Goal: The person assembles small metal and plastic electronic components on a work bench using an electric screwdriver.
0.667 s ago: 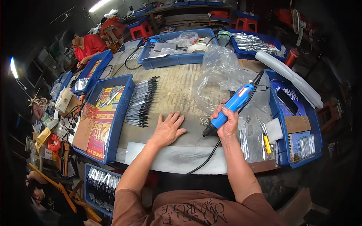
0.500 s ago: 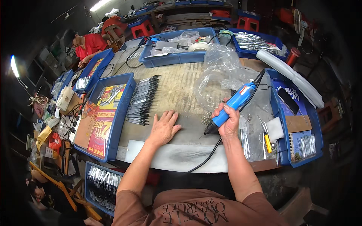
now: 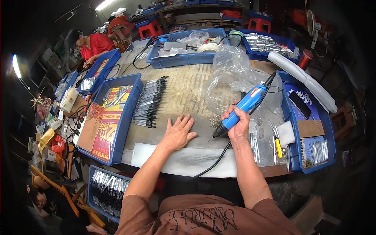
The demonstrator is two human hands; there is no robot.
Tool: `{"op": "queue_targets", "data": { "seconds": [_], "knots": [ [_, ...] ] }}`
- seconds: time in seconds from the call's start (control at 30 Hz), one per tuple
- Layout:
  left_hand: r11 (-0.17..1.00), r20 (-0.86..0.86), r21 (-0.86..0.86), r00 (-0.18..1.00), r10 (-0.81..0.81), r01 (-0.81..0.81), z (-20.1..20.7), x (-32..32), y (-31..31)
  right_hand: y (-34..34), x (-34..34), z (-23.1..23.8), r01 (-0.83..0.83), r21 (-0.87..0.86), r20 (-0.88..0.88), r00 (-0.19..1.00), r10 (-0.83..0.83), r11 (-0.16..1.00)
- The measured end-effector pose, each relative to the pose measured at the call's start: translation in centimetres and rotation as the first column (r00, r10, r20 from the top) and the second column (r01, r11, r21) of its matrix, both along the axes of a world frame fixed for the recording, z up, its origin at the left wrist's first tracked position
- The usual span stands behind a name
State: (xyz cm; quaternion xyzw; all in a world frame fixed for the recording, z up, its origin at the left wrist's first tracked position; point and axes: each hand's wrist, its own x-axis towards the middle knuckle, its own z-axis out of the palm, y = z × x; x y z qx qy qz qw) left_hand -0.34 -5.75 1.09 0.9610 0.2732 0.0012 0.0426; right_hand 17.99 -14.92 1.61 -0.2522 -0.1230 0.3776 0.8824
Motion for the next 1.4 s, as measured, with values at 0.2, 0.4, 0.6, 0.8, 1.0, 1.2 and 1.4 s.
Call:
{"op": "queue_targets", "data": {
  "seconds": [0.2,0.4,0.6,0.8,1.0,1.2,1.4],
  "knots": [
    [0.995,0.03,0.06,0.997,0.075,-0.077,0.2,-1.3,-0.6,0.0,0.0,0.0,-0.011,0.003,-0.009,1.0,0.011,1.0],
    [0.995,0.096,0.035,0.991,0.09,-0.094,0.4,-0.5,-0.9,0.0,0.0,0.1,-0.012,0.005,-0.009,1.0,0.012,1.0],
    [0.999,0.049,0.038,0.999,0.001,-0.003,-0.1,0.3,-1.4,0.0,0.1,0.0,-0.008,0.004,-0.01,1.0,0.008,1.0],
    [1.0,0.075,0.022,0.997,0.012,-0.014,0.4,-0.2,-1.8,0.0,-0.2,0.2,-0.012,-0.007,-0.014,1.0,0.012,1.0],
    [1.0,0.092,0.012,0.996,-0.009,0.008,0.3,-0.7,-2.2,0.1,0.0,-0.2,-0.035,0.008,-0.005,0.999,0.035,0.999],
    [0.996,0.236,0.059,0.971,0.045,-0.06,-0.2,-3.5,-1.6,-0.1,0.0,-0.2,-0.025,0.014,0.025,0.999,0.025,1.0],
    [0.942,0.545,0.19,0.827,0.134,-0.278,-0.7,-8.7,1.8,-0.2,0.2,-0.3,-0.038,0.033,0.033,0.999,0.037,0.999]
  ]
}}
